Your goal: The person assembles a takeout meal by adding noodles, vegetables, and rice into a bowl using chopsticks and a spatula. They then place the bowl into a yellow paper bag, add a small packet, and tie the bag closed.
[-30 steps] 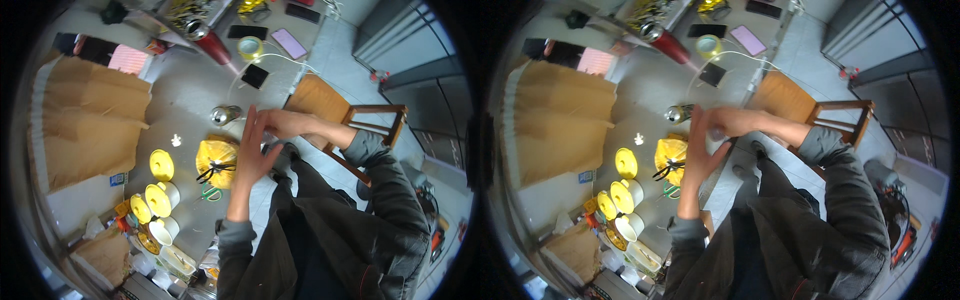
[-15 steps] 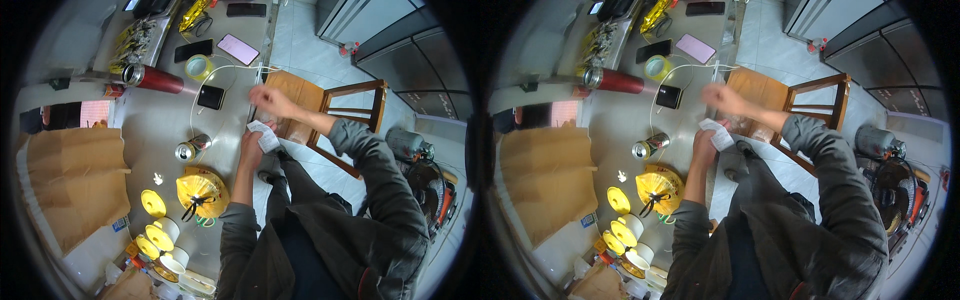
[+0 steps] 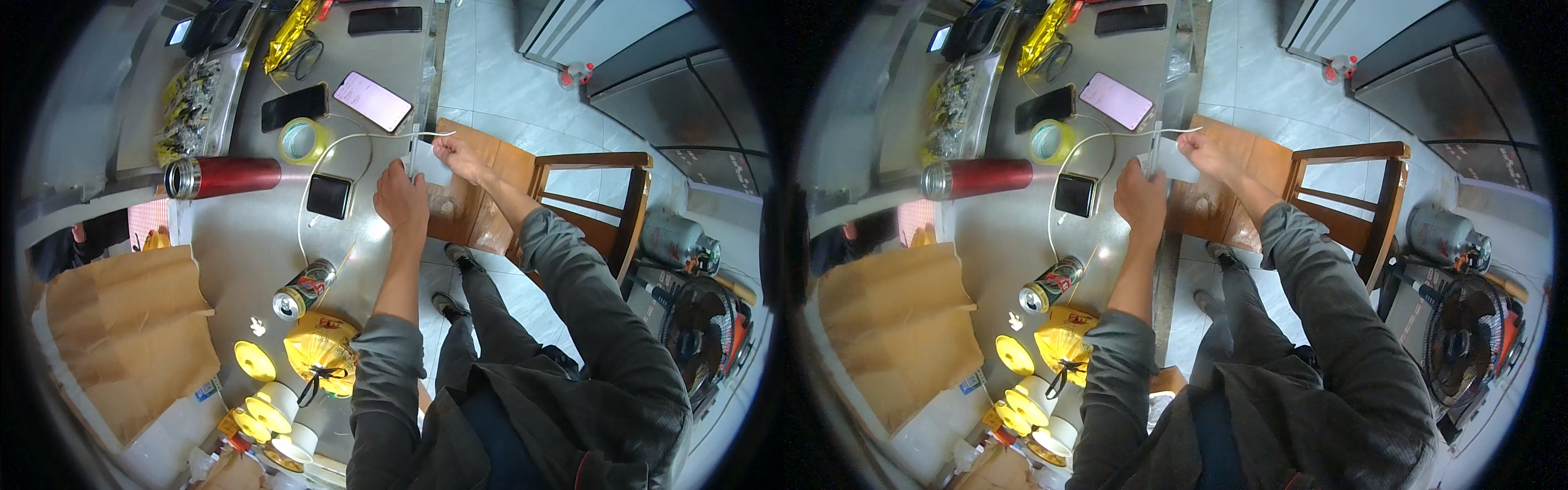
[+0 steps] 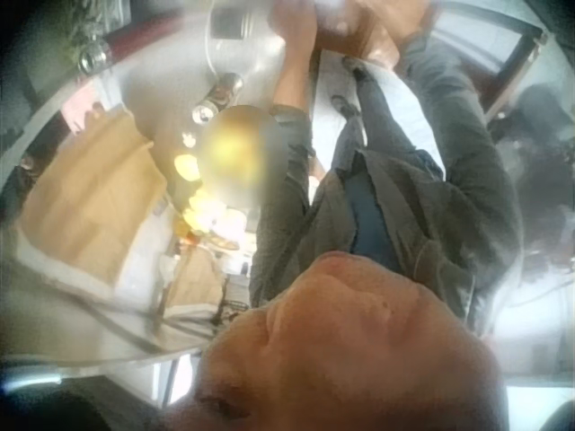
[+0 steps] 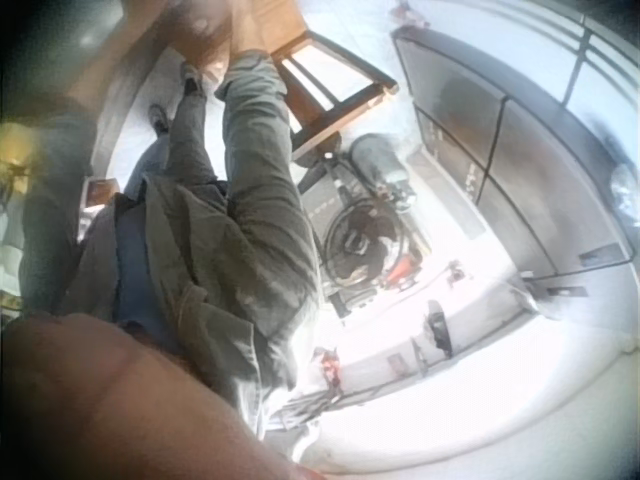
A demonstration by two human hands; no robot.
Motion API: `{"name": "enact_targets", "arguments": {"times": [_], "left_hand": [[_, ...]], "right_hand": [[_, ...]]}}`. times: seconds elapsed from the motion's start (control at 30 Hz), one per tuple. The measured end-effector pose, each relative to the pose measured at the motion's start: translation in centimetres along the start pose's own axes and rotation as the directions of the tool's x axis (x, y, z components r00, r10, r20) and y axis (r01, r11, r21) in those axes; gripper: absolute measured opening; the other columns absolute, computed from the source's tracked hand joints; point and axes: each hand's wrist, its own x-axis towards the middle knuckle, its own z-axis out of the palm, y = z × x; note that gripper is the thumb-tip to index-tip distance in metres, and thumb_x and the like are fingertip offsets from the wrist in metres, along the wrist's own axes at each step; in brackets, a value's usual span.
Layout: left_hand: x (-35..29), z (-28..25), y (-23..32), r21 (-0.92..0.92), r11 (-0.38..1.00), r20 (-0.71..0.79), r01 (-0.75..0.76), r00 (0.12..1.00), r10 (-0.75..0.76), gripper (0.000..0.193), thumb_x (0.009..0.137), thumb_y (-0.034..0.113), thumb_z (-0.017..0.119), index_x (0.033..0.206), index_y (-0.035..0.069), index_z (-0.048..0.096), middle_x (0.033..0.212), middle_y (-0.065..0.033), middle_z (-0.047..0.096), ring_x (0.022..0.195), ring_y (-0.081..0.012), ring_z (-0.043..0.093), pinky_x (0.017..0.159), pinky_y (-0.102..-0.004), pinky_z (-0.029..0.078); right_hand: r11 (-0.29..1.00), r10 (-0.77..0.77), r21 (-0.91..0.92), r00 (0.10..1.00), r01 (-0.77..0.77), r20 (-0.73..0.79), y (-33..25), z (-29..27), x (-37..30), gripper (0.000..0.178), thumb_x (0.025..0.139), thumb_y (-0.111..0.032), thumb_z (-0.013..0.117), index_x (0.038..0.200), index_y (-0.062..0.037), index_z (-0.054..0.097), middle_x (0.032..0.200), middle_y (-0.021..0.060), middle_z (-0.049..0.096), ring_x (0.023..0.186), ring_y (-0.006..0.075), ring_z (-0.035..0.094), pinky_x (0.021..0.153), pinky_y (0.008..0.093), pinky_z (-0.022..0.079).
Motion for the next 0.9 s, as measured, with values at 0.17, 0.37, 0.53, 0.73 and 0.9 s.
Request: {"name": "enact_targets", "arguments": {"times": [0.17, 0.37, 0.53, 0.73, 0.9], "left_hand": [[0.7, 1.2, 0.3, 0.036, 0.996, 0.014, -0.087, 0.996, 0.086, 0.031, 0.084, 0.017, 0.071, 0.112, 0.008, 0.061, 0.106, -0.0103, 0.067, 0.105, -0.0318, 0.062, 0.082, -0.0466, 0.052], [0.9, 0.7, 1.3, 0.021, 0.999, 0.044, 0.027, 0.999, -0.028, 0.033, 0.081, 0.017, 0.068, 0.112, 0.005, 0.062, 0.102, -0.0144, 0.069, 0.099, -0.0348, 0.065, 0.08, -0.0492, 0.053], [-0.9, -3.2, 0.7, -0.278, 0.947, 0.022, 0.162, 0.986, -0.163, 0.031, 0.072, 0.019, 0.068, 0.098, 0.001, 0.067, 0.091, -0.0214, 0.071, 0.084, -0.0402, 0.069, 0.073, -0.0489, 0.053], [-14.1, -10.7, -4.9, -0.485, 0.822, 0.28, 0.299, 0.943, -0.178, 0.031, 0.069, 0.02, 0.071, 0.091, -0.001, 0.068, 0.079, -0.0162, 0.071, 0.073, -0.0277, 0.069, 0.067, -0.038, 0.054], [-24.2, -17.8, -9.9, -0.415, 0.837, 0.319, 0.357, 0.919, -0.233, 0.037, 0.072, 0.019, 0.069, 0.104, 0.001, 0.067, 0.096, -0.0229, 0.071, 0.096, -0.0418, 0.067, 0.083, -0.0475, 0.053]], "right_hand": [[0.834, -0.253, -0.526, 0.963, 0.17, -0.091, 0.0, 0.9, 1.1, 0.014, 0.096, -0.018, 0.058, 0.101, -0.0062, 0.064, 0.089, 0.0155, 0.066, 0.087, 0.0345, 0.063, 0.076, 0.0445, 0.049], [0.83, -0.209, -0.547, 0.97, 0.108, -0.127, 1.4, 2.5, 2.8, 0.018, 0.092, -0.018, 0.058, 0.105, -0.0073, 0.064, 0.102, 0.02, 0.067, 0.098, 0.0404, 0.063, 0.084, 0.0496, 0.049], [0.995, -0.092, -0.003, 0.906, 0.1, -0.414, 2.3, 3.3, -0.9, 0.029, 0.089, -0.017, 0.064, 0.116, -0.0103, 0.062, 0.103, 0.0095, 0.069, 0.094, 0.0285, 0.066, 0.079, 0.0456, 0.051], [0.742, 0.195, 0.499, 0.857, -0.448, 0.478, -5.3, 4.7, -20.3, 0.021, 0.096, -0.017, 0.065, 0.114, -0.0067, 0.061, 0.098, 0.0041, 0.067, 0.076, 0.0135, 0.063, 0.063, 0.0257, 0.051], [0.842, 0.198, 0.281, 0.748, -0.461, 0.634, -6.4, 8.6, -28.0, 0.01, 0.095, -0.012, 0.065, 0.105, -0.0094, 0.065, 0.097, 0.0024, 0.067, 0.074, 0.0121, 0.064, 0.061, 0.0249, 0.052]]}}
